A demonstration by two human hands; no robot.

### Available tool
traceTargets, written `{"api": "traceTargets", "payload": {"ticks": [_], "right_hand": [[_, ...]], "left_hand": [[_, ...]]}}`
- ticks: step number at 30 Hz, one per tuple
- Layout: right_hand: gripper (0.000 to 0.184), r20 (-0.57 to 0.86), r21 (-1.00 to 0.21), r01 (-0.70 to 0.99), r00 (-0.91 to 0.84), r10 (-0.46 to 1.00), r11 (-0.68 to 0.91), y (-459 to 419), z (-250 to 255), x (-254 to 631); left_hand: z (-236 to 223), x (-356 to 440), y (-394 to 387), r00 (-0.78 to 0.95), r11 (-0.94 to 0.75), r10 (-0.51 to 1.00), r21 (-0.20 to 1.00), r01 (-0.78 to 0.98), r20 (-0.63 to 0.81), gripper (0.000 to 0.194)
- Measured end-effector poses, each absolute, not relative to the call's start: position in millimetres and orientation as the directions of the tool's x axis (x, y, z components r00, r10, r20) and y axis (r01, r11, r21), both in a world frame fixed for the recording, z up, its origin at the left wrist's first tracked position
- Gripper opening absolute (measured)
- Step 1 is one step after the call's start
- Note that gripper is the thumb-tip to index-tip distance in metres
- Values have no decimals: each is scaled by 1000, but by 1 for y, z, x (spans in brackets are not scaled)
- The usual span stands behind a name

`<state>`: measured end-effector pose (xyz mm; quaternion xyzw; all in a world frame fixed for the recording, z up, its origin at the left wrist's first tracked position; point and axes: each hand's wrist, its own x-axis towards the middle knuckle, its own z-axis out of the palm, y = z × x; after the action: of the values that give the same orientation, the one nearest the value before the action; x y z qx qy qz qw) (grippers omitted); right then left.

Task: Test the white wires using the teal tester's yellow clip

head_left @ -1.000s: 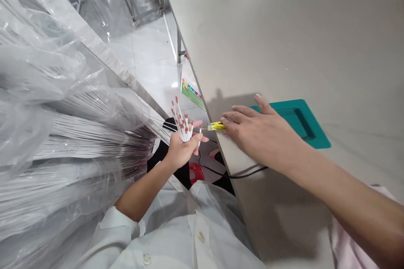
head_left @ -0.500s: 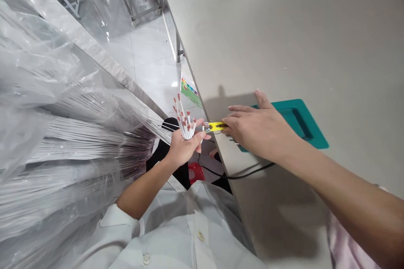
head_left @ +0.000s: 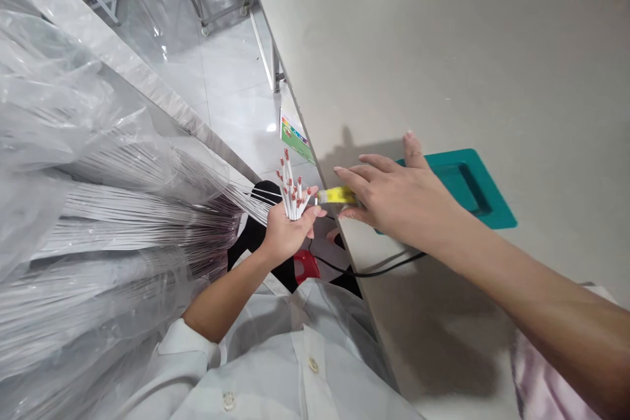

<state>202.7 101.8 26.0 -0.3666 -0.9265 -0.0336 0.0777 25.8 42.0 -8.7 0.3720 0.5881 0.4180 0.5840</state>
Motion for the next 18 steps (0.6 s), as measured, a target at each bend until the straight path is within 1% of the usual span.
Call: {"api": "traceTargets", "payload": {"ticks": [2,6,9,11,12,13,14,15,17,18], "right_hand": [[41,173,23,683,-721,670,730,101,25,202],[43,206,-10,690,-706,677,723,103,25,202],[51,288,-31,671,-704,650,741,99,31,201],[47,375,-78,657,-677,633,750,91,37,197],[40,418,-125,656,-646,639,745,84,40,194],[29,474,-182,644,-605,641,743,77,41,190],[20,496,-280,640,-542,679,715,69,41,186],[17,501,-395,607,-487,716,689,61,39,182],[16,423,-637,520,-381,822,569,47,32,173],[16,345,-737,478,-343,874,478,42,28,169]], "left_hand": [[-9,24,41,-31,372,927,927,-57,-374,46],[-7,19,39,-22,370,928,927,-66,-372,48],[-5,17,35,-18,361,931,929,-79,-364,49],[-2,15,32,-28,357,932,929,-101,-361,47],[-1,14,30,-39,356,931,928,-112,-362,43],[1,12,29,-49,354,931,928,-120,-361,37],[2,10,28,-55,347,933,930,-126,-355,30],[3,8,26,-55,335,937,933,-132,-344,25],[4,2,23,-29,297,952,942,-156,-305,21],[4,0,22,-6,279,959,945,-172,-284,21]]}}
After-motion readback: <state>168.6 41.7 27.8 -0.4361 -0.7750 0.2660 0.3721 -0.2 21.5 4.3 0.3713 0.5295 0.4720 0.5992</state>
